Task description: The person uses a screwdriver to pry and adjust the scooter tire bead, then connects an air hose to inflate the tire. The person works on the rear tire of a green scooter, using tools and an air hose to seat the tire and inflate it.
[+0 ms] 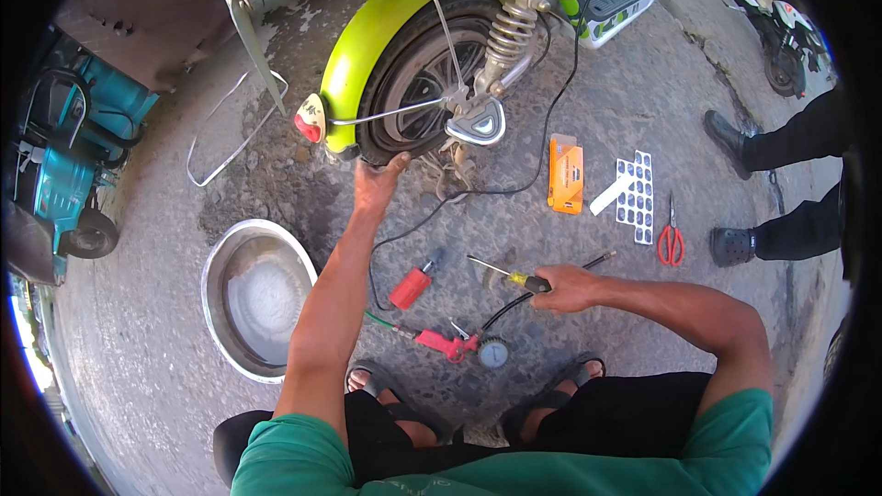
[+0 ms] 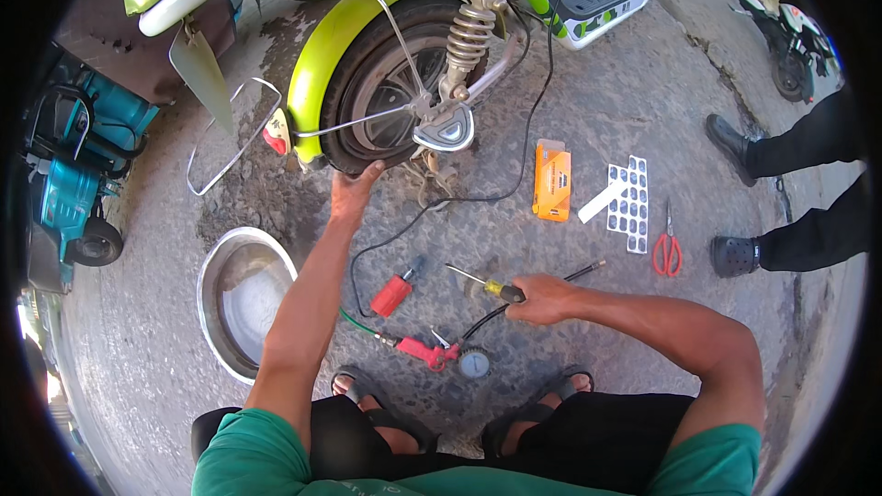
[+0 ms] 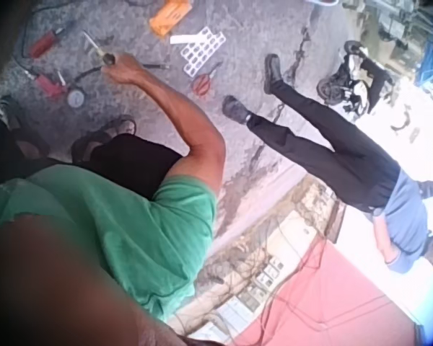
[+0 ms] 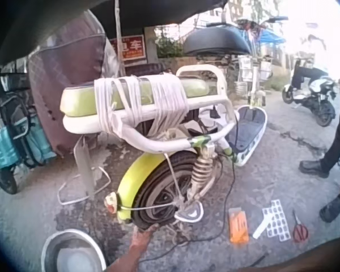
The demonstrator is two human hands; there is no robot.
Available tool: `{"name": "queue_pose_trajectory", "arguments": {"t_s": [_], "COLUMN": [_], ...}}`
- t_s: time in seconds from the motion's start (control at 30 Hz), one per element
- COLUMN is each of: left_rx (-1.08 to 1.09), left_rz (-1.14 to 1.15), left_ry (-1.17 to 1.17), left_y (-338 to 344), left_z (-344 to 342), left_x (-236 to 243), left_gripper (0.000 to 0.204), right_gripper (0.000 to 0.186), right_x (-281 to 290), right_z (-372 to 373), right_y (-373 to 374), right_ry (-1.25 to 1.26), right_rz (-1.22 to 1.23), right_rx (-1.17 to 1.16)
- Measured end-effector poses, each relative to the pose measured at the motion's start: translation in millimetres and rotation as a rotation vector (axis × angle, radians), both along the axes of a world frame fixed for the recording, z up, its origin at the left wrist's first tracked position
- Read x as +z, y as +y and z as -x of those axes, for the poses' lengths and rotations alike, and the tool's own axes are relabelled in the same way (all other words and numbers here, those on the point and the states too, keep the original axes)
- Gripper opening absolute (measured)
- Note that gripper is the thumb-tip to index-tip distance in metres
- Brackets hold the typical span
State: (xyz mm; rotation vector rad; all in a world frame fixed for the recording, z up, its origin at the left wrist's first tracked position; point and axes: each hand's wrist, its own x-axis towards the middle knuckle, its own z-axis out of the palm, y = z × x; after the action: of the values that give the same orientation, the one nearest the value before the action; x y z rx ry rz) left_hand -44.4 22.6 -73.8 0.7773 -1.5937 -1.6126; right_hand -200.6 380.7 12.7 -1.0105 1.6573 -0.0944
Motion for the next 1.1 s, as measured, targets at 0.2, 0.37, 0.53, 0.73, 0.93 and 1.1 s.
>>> {"name": "queue_pose_trajectory", "arguments": {"t_s": [0.2,0.37,0.53,0.73,0.93,1.1], "left_rx": [0.145,-0.018,-0.037,0.154,-0.041,0.079], "left_rz": [0.19,0.119,0.067,0.317,0.085,0.121], "left_ry": [0.022,0.07,-0.074,0.063,0.015,-0.048], "left_y": [11.6,-4.3,-4.2,7.4,-5.8,0.6], "left_z": [10.0,0.4,-6.3,5.1,0.8,-10.1], "left_x": [48.3,-14.5,-1.3,57.7,-7.6,-10.9], "left_gripper": [0.05,0.067,0.059,0.056,0.065,0.067], "right_gripper": [0.045,0.047,0.046,0.046,0.047,0.048], "right_x": [-20.2,-12.3,0.0,-6.5,-4.2,0.9], "right_z": [4.2,1.7,3.2,6.1,3.8,3.1], "right_y": [23.1,5.4,4.5,7.9,3.4,5.4], "right_ry": [0.049,0.01,-0.041,0.066,0.017,0.013], "right_rz": [0.016,0.018,-0.039,-0.01,-0.027,-0.03], "right_rx": [-0.024,-0.001,-0.132,0.048,0.003,-0.016]}}
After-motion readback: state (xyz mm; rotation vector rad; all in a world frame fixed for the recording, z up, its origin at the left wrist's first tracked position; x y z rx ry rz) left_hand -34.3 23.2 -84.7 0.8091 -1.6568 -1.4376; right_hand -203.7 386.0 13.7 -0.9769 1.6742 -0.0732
